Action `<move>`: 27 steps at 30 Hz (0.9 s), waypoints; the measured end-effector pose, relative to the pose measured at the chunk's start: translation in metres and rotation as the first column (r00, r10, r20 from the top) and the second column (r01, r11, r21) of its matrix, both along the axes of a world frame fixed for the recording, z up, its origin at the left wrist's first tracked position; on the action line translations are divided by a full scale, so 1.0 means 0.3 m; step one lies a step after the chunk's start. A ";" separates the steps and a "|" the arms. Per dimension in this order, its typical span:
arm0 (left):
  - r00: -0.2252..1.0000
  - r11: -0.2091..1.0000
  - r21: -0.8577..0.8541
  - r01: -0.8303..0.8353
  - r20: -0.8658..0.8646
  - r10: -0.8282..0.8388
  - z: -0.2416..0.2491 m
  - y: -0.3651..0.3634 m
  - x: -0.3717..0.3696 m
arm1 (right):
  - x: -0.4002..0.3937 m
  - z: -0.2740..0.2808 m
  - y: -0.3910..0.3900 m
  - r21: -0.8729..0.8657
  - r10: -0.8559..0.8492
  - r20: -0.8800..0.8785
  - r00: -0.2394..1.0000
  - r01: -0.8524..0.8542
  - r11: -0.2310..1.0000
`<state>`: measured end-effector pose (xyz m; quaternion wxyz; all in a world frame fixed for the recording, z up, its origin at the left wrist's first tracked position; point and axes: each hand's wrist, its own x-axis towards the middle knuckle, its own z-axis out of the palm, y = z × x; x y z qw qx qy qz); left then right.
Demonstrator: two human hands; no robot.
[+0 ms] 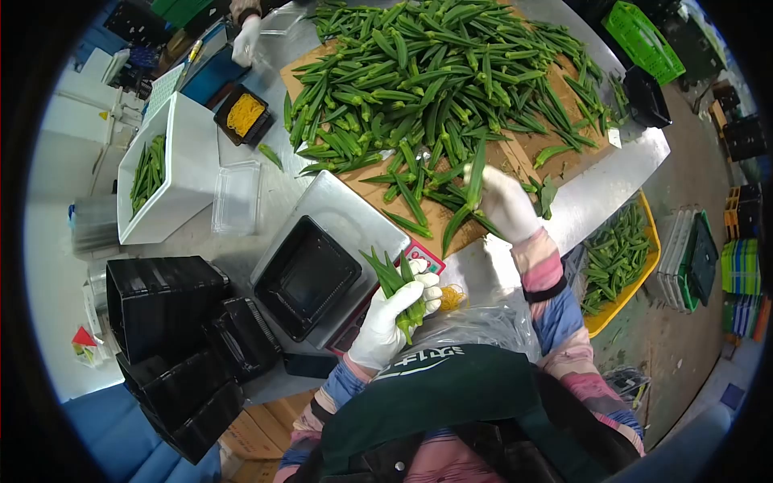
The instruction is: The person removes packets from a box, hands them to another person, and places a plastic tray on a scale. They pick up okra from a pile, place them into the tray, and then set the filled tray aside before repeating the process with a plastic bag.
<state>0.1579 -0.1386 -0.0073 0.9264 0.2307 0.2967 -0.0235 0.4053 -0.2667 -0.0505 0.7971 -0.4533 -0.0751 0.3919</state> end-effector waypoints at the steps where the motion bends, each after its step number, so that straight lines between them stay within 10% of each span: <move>1: 1.000 1.000 0.001 -0.009 0.014 0.009 -0.002 -0.003 -0.002 | -0.043 0.016 -0.011 -0.055 0.042 0.084 0.996 -0.037 0.998; 3: 0.999 0.998 0.044 -0.039 -0.020 0.040 0.008 -0.019 0.005 | -0.156 0.075 -0.043 -0.403 0.305 0.178 0.936 -0.213 0.890; 7: 0.998 0.994 0.090 0.062 0.028 -0.065 -0.009 -0.026 0.002 | -0.334 0.084 -0.022 -0.492 0.575 0.496 0.650 -0.336 0.803; 8: 0.999 0.996 0.074 0.048 0.010 -0.048 -0.013 -0.029 0.001 | -0.321 0.109 -0.021 -0.448 0.565 0.240 0.789 -0.426 0.786; 11: 0.999 0.999 0.033 -0.002 -0.049 0.004 -0.018 -0.034 -0.010 | -0.200 -0.015 0.010 -0.507 0.356 0.408 0.841 -0.116 0.854; 15: 0.998 0.998 0.065 0.024 -0.057 -0.020 0.005 -0.020 0.002 | -0.020 -0.220 0.060 -0.635 0.325 0.741 0.588 0.456 0.623; 21: 0.993 0.998 0.064 0.011 -0.116 -0.003 -0.004 -0.019 0.007 | 0.116 -0.353 0.113 -0.686 0.567 0.723 0.394 0.503 0.526; 27: 0.994 0.999 0.047 0.000 -0.109 0.005 0.001 -0.007 0.009 | 0.246 -0.279 -0.007 -0.510 0.220 0.848 0.483 0.625 0.591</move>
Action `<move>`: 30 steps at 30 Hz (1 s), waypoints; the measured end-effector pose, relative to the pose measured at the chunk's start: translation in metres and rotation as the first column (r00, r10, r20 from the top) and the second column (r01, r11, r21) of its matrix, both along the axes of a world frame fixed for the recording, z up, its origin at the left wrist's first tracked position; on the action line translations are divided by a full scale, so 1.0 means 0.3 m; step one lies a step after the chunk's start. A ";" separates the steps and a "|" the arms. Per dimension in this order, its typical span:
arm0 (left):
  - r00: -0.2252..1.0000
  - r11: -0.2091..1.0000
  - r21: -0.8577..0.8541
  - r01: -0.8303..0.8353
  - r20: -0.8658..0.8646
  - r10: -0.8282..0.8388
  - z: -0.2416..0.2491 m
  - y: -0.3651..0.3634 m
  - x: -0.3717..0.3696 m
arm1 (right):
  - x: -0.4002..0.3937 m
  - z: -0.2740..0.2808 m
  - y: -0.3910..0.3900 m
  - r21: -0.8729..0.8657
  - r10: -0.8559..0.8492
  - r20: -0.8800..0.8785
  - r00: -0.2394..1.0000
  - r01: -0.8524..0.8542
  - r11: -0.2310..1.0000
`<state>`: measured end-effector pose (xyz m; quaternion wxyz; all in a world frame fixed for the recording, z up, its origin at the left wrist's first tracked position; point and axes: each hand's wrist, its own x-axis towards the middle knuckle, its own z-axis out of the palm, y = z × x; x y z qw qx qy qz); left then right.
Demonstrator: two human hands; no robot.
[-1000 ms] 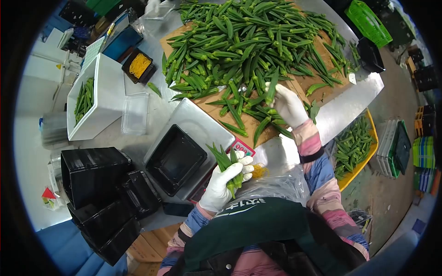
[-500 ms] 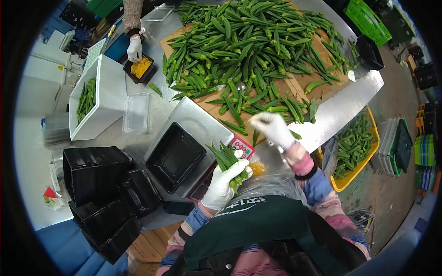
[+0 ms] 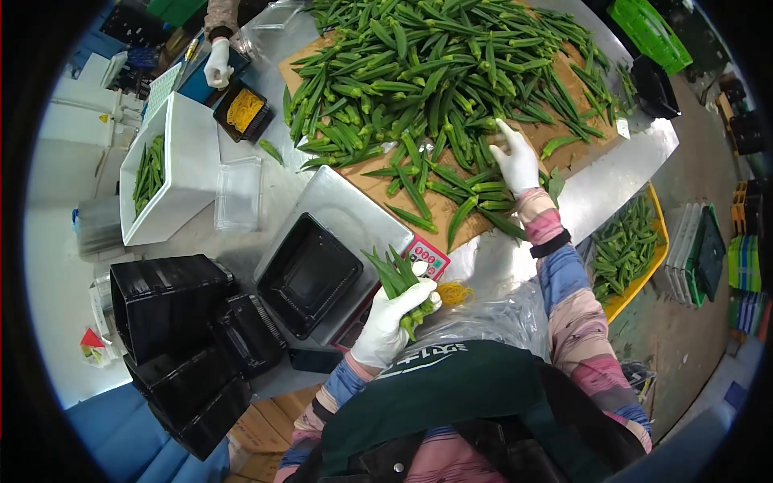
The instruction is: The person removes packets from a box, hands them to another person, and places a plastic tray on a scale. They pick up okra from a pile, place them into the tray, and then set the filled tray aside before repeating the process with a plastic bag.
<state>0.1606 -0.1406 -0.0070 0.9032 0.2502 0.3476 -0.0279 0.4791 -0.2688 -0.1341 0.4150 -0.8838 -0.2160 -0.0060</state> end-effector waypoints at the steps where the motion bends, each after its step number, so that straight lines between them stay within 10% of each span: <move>1: 1.000 1.000 -0.006 0.013 0.004 -0.013 -0.009 0.001 -0.002 | -0.002 0.002 -0.032 0.017 0.040 0.071 0.997 -0.041 0.999; 6: 0.999 0.998 0.021 0.052 -0.010 -0.052 -0.006 -0.011 0.006 | -0.081 -0.046 -0.082 -0.457 0.444 0.305 0.842 -0.279 0.844; 11: 0.999 0.997 0.057 0.049 -0.008 -0.049 0.007 -0.022 -0.009 | -0.035 0.043 -0.086 -0.550 0.394 0.116 0.912 -0.271 0.790; 15: 0.999 0.996 0.073 0.046 -0.008 -0.046 0.008 -0.026 -0.020 | -0.022 0.139 -0.148 -0.162 0.157 0.076 0.985 -0.143 0.976; 17: 0.998 0.996 0.069 0.060 0.023 -0.062 -0.016 -0.029 -0.030 | -0.034 0.185 -0.181 0.137 0.054 -0.253 0.966 -0.019 0.990; 30: 0.993 0.990 0.108 0.096 0.060 -0.103 0.025 -0.063 -0.058 | -0.200 0.249 -0.288 0.704 0.376 -0.688 0.621 0.447 0.551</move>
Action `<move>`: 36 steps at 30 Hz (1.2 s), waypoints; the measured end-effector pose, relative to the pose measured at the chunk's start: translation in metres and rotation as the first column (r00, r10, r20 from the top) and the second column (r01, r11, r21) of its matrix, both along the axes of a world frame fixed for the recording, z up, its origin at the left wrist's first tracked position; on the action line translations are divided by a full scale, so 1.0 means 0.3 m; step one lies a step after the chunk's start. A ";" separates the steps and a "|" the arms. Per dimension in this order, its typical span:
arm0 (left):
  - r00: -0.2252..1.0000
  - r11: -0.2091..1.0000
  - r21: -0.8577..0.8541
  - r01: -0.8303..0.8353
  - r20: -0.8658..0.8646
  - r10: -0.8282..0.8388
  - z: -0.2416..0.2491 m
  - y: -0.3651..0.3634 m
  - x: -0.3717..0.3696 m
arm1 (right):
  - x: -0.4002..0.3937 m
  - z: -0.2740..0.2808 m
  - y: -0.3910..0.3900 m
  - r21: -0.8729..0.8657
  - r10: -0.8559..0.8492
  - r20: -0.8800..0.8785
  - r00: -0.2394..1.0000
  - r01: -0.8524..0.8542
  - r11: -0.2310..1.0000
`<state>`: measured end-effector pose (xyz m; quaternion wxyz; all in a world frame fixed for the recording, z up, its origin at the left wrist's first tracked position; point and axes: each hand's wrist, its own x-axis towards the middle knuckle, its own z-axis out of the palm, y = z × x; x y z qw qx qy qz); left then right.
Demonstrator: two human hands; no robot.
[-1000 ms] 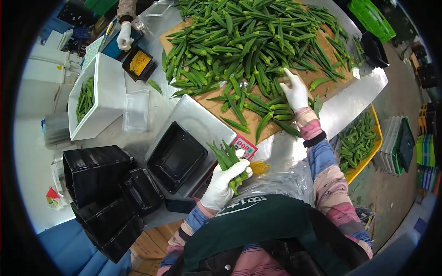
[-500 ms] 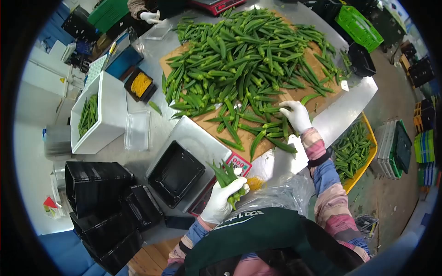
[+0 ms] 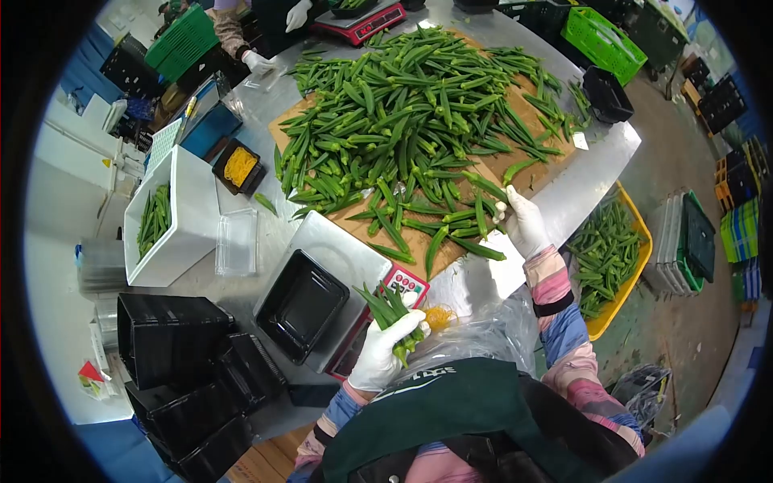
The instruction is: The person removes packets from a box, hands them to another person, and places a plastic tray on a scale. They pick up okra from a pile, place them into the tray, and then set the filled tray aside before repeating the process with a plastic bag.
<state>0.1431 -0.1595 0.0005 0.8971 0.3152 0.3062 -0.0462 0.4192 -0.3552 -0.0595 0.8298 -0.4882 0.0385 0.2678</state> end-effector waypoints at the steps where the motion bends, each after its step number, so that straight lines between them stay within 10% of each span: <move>1: 1.000 1.000 -0.003 -0.001 0.000 0.001 0.000 -0.002 -0.002 | -0.010 0.001 0.000 0.012 -0.001 -0.032 1.000 0.002 1.000; 23: 0.992 0.982 -0.143 -0.126 -0.032 0.122 -0.001 -0.005 0.007 | -0.189 -0.100 0.017 0.329 0.190 -0.294 0.937 -0.088 0.940; 33: 0.998 0.988 -0.137 -0.070 -0.019 0.068 -0.036 0.012 -0.002 | 0.005 -0.227 -0.084 -0.404 -0.069 0.125 0.990 0.114 0.907; 36: 0.997 0.990 -0.122 -0.067 -0.032 0.064 -0.034 0.013 0.000 | 0.075 -0.255 -0.011 -0.659 0.191 0.697 0.691 0.511 0.552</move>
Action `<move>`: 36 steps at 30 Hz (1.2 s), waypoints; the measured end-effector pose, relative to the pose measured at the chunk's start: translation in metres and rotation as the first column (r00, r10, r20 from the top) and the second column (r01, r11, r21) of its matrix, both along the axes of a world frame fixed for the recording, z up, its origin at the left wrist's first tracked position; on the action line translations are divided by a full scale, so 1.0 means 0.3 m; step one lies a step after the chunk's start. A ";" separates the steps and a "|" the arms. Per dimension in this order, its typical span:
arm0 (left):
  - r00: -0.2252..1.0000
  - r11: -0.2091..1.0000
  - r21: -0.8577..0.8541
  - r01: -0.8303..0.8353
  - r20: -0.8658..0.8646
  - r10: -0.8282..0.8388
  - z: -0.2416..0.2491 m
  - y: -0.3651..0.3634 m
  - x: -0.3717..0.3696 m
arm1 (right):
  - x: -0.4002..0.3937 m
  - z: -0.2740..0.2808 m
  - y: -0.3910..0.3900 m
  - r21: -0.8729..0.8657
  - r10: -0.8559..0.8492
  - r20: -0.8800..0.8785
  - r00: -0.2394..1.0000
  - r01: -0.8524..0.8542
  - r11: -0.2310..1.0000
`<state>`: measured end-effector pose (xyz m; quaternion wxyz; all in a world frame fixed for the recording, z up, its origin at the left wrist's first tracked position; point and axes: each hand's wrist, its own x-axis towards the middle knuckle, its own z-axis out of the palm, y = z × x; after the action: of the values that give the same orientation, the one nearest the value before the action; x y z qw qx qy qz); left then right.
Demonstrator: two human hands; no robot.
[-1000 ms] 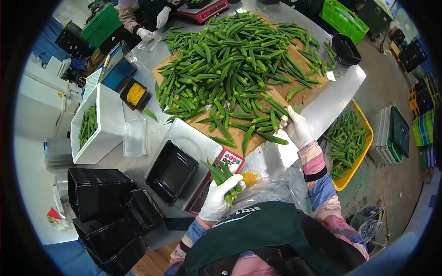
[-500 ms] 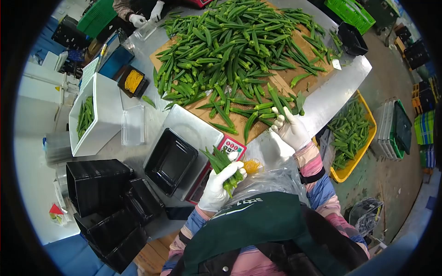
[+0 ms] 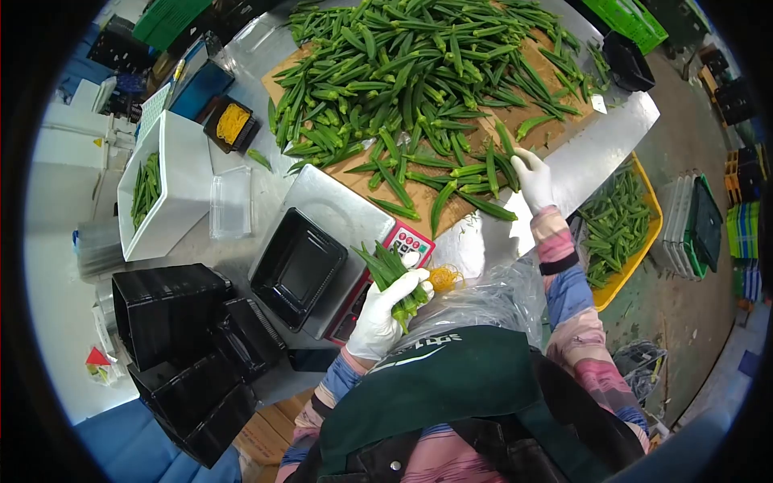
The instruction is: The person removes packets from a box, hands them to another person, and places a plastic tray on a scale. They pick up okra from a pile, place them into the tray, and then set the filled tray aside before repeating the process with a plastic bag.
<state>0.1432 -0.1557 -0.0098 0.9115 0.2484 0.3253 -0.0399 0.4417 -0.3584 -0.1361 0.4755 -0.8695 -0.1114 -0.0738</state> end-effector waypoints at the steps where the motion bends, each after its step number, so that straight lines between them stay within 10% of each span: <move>1: 1.000 1.000 0.009 -0.004 -0.008 0.004 0.003 0.001 0.002 | 0.010 -0.011 0.024 -0.258 0.044 0.312 0.949 0.040 0.965; 6: 1.000 1.000 0.020 -0.013 -0.010 0.013 0.002 0.003 0.010 | -0.064 -0.004 0.233 -0.253 0.392 -0.001 0.920 -0.380 0.890; 15: 0.998 0.996 0.087 -0.003 -0.067 0.009 0.013 0.015 0.016 | -0.032 -0.041 0.457 -0.733 0.464 -0.024 0.885 -0.331 0.595; 22: 0.997 0.997 0.075 0.028 -0.068 -0.022 -0.003 0.021 0.027 | -0.071 -0.044 0.617 -0.444 0.555 0.045 0.831 -0.481 0.756; 30: 0.998 0.996 0.093 0.014 -0.064 -0.008 0.004 0.041 0.022 | -0.085 -0.042 0.624 -0.306 0.534 -0.265 0.803 -0.595 0.743; 36: 0.999 0.998 0.063 0.016 -0.036 -0.013 -0.001 0.037 0.024 | -0.070 0.041 0.422 0.455 0.528 -0.670 0.521 -0.274 0.847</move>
<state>0.1503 -0.1447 -0.0101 0.8970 0.2787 0.3406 -0.0405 0.4206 -0.2319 -0.1240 0.6025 -0.6827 -0.0831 0.4049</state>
